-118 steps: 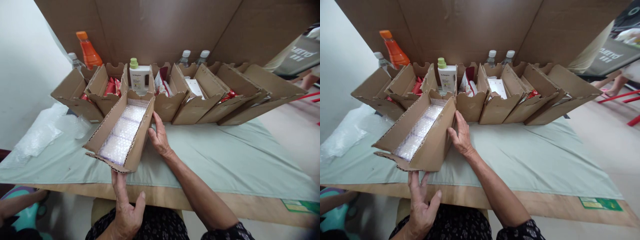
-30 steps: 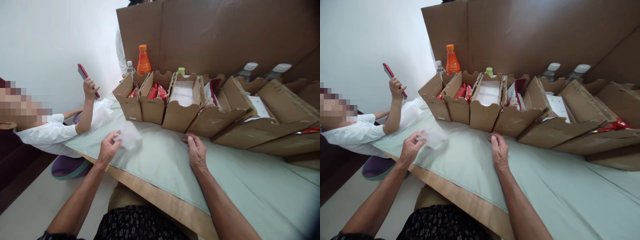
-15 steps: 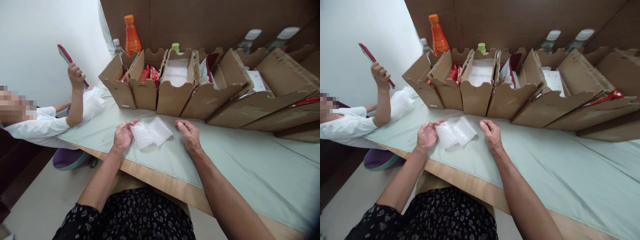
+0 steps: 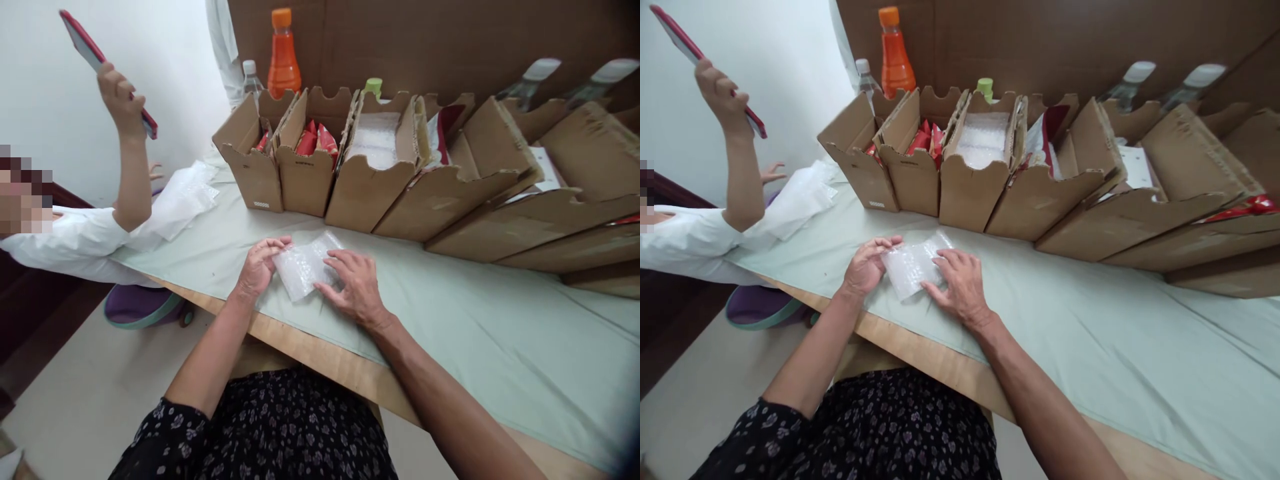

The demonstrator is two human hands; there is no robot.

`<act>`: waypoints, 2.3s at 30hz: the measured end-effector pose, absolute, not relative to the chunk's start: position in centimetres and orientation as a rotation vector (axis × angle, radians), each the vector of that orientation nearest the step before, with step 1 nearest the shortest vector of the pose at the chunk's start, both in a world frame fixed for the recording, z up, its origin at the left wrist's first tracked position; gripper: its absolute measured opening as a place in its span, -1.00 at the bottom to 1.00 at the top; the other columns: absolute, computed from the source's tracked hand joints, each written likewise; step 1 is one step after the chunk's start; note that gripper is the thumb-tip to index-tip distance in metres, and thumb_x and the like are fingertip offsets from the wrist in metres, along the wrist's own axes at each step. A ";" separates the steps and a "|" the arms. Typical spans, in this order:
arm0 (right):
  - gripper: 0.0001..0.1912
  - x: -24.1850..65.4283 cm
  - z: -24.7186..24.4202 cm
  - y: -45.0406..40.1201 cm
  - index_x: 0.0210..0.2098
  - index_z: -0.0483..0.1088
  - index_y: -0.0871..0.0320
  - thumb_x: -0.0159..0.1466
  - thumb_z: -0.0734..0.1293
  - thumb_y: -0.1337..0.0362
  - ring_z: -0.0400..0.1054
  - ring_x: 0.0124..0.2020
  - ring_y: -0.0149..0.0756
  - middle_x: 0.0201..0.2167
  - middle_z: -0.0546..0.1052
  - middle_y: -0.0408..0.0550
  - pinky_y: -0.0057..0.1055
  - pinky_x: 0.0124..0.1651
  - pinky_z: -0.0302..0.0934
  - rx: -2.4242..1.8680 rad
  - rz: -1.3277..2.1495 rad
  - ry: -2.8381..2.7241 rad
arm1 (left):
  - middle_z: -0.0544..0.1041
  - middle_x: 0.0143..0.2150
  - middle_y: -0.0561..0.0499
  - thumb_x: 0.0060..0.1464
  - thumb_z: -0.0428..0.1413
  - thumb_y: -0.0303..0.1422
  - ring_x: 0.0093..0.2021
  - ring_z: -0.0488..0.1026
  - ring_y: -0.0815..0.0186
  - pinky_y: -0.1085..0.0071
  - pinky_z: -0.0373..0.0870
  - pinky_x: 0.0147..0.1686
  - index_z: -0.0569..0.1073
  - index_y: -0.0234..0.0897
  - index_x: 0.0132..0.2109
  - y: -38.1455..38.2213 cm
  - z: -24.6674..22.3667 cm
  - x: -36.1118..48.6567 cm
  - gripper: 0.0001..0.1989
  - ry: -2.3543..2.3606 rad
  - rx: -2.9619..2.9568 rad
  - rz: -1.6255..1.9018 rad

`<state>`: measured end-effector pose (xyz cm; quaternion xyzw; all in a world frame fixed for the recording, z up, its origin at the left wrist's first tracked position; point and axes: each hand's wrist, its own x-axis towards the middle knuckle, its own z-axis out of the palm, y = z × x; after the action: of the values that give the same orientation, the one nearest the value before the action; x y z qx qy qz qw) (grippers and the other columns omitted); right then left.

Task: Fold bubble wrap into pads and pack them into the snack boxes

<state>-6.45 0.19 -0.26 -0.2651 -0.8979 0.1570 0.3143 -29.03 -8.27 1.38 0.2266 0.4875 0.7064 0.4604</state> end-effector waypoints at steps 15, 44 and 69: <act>-0.71 -5.9 -2.9 1.1 -0.03 0.58 0.04 0.46 0.24 0.17 0.51 0.17 0.02 0.11 0.64 0.07 0.10 0.20 0.29 -0.614 0.374 -2.373 | 0.61 -0.43 0.02 -0.17 0.33 -0.27 -0.20 0.59 0.18 0.34 0.39 -0.13 0.49 -0.22 -0.49 -7.8 0.8 -28.4 -0.81 1.251 0.623 1.748; -0.70 -6.0 -1.8 0.1 -0.03 0.58 0.12 0.48 0.23 0.18 0.48 0.22 0.02 0.13 0.62 0.14 0.09 0.27 0.28 -0.657 0.328 -2.467 | 0.51 -0.60 0.11 -0.25 0.34 -0.18 -0.46 0.55 0.29 0.32 0.48 -0.21 0.52 -0.24 -0.40 -8.5 1.8 -29.5 -0.72 1.298 0.472 1.831; -0.60 13.9 1.0 -4.6 -0.38 0.50 0.00 0.01 0.57 -0.14 0.33 -0.42 -0.20 -0.41 0.53 -0.09 -0.25 -0.50 0.20 -1.681 0.745 -1.099 | 0.66 -0.25 -0.06 -0.05 0.28 -0.19 -0.21 0.57 0.16 0.20 0.49 -0.10 0.63 -0.22 -0.23 -11.8 2.7 -27.3 -0.75 1.809 1.072 1.393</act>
<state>13.92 -4.65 1.04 -0.6886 -0.4505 0.3054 0.4792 -27.32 -11.84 2.74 0.4047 0.6832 0.5259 0.3048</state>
